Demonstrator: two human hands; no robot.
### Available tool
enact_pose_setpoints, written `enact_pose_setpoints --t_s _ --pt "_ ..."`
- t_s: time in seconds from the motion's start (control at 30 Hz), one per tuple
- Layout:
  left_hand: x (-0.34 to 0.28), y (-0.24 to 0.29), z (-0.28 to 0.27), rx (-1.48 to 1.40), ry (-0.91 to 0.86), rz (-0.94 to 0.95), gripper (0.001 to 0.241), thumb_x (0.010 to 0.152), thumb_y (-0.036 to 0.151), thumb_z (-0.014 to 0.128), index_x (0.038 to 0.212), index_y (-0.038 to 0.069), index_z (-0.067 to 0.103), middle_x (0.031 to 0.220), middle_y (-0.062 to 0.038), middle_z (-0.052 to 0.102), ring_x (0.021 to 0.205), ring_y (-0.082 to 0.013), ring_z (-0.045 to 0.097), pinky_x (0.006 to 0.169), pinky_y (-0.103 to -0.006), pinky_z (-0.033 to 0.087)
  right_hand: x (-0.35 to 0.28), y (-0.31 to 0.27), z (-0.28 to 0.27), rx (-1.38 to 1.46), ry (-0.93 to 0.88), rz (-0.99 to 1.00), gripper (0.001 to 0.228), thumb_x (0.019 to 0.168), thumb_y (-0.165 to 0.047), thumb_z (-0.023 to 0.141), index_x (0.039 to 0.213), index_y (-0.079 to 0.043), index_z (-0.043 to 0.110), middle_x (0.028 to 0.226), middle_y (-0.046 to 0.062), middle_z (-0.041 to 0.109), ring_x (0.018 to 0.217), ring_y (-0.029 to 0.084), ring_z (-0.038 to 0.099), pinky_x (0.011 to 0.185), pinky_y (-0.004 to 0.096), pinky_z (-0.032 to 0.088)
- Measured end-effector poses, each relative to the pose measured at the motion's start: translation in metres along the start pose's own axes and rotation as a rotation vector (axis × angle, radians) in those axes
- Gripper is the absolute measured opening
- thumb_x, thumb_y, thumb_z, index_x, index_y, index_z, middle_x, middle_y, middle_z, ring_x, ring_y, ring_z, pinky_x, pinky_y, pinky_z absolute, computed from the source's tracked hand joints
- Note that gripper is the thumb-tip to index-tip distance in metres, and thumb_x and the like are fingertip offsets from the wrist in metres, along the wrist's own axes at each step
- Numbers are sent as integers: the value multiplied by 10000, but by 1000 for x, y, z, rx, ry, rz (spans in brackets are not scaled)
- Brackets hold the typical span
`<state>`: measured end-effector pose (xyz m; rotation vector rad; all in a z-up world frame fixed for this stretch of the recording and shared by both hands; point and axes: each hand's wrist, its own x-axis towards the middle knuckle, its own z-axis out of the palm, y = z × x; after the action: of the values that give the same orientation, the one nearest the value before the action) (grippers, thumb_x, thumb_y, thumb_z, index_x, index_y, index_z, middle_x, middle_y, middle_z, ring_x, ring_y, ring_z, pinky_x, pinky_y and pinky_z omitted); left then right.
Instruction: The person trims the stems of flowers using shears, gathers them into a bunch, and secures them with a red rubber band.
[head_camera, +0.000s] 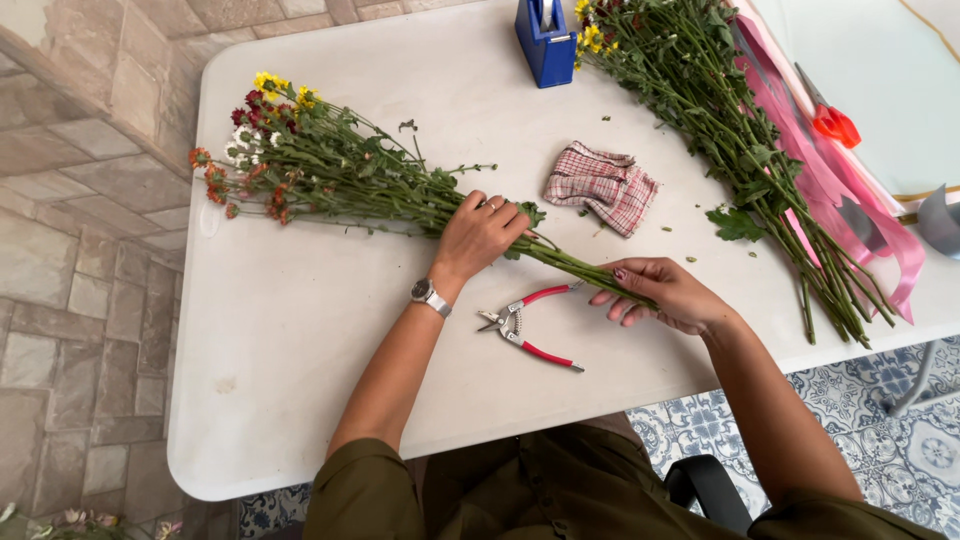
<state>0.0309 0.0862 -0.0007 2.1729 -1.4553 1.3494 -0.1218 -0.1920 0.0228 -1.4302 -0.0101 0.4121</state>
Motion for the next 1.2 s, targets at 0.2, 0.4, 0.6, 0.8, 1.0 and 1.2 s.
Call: enact_pose_setpoints --t_s 0.2,0.4,0.6,0.8,1.0,1.2 --pt "-3 -11 16 20 125 115 334 985 315 676 750 156 499 699 -13 439 665 -202 521 694 -343 499 3 59 -3 89 44 -122 393 1044 -109 507 1328 149 591 777 215 667 465 80 486 409 216 445" --pt "-12 3 11 -91 -79 0 222 851 175 779 940 144 578 852 -40 524 868 -247 601 982 -483 475 -6 44 10 -73 13 -133 390 1031 -61 513 1359 132 595 715 158 664 478 71 478 436 219 405" --pt "3 79 -80 -497 -260 -635 791 778 -84 600 1520 132 432 1417 -176 492 1423 -404 358 1176 -620 285 -14 20 24 -117 60 -94 380 1020 -64 538 1342 116 627 717 162 682 476 93 481 444 243 373" --pt "29 195 -113 -1997 515 -1852 524 1013 30 556 1502 39 368 1452 -136 351 1291 -253 446 1073 -438 480 -28 -9 54 -313 159 -143 364 1023 -108 561 1334 54 660 503 67 506 455 119 394 473 264 318" --pt "45 218 -49 -1938 572 -1942 567 1076 217 564 1581 93 339 1590 -73 337 1426 -291 389 1181 -571 342 -38 -2 56 -773 373 -232 318 969 -206 700 1259 -86 752 574 118 698 518 181 662 542 295 483" --pt "41 223 -18 -1940 510 -1985 293 1070 245 581 1354 172 569 1363 -16 652 1020 -157 600 827 -365 518 -49 -8 63 -636 437 -272 255 897 27 681 1133 -9 769 1006 178 747 818 311 779 668 390 643"
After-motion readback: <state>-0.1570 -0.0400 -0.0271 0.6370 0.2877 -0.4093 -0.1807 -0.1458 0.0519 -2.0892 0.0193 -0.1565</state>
